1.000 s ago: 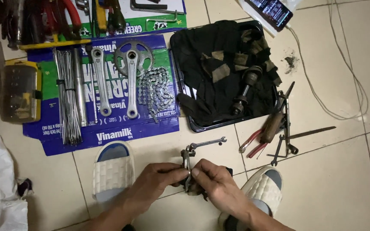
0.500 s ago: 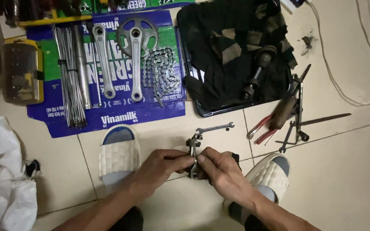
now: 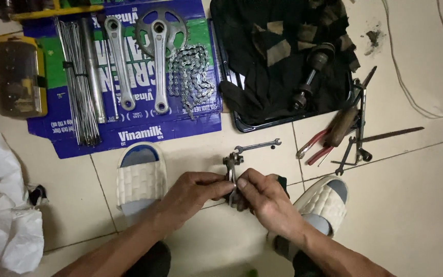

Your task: Disassembling, cleaning, and reassembling a bicycle brake caliper using hand tools on the floor.

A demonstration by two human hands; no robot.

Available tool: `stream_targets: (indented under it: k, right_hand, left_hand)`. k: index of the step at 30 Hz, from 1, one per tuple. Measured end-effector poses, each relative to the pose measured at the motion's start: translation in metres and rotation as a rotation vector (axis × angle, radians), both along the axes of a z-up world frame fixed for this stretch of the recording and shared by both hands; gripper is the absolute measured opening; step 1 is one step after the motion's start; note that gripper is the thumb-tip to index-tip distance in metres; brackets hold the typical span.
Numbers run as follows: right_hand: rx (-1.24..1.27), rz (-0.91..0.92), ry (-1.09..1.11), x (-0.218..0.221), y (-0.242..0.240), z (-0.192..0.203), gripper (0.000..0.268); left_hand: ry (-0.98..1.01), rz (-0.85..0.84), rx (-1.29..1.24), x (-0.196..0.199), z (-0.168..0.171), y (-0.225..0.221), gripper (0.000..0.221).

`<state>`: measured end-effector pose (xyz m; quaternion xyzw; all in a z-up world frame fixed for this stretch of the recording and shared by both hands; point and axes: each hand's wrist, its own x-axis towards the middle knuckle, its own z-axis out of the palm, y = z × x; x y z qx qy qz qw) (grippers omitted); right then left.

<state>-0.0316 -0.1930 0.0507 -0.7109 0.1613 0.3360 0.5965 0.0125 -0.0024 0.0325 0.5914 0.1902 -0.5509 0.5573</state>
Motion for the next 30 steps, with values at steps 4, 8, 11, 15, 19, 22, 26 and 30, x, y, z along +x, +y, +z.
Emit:
stream_targets:
  k: [4,8,11,15,19,22,26,30]
  right_hand:
    - [0.107,-0.138,0.141,-0.002,0.0,-0.006,0.045]
    - [-0.097,-0.015,0.015,-0.003,-0.005,-0.002,0.027]
    - [-0.113,0.037,-0.057,-0.005,-0.008,0.0,0.011]
    - [-0.164,-0.007,-0.213,-0.015,-0.003,-0.004,0.011]
    - [-0.214,0.081,-0.315,-0.014,-0.007,-0.001,0.015]
    - [-0.213,0.131,-0.321,-0.011,-0.008,-0.002,0.014]
    - [-0.129,0.119,-0.245,-0.012,-0.011,-0.004,0.007]
    - [-0.046,-0.04,-0.39,-0.017,-0.007,-0.014,0.007]
  left_hand:
    - [-0.025,0.087,-0.159,-0.005,-0.003,0.0,0.028]
    - [-0.008,0.016,-0.023,0.003,0.009,-0.005,0.038]
    - [0.012,0.001,0.019,0.006,0.01,-0.003,0.04]
    - [0.058,0.2,-0.113,-0.003,-0.002,-0.001,0.036]
    - [0.105,0.246,-0.152,-0.009,-0.015,-0.001,0.034]
    - [0.071,0.246,-0.173,-0.011,-0.016,0.002,0.028]
    - [-0.091,-0.006,-0.028,-0.007,-0.002,0.002,0.036]
    - [-0.186,0.121,-0.156,-0.021,-0.023,0.006,0.036]
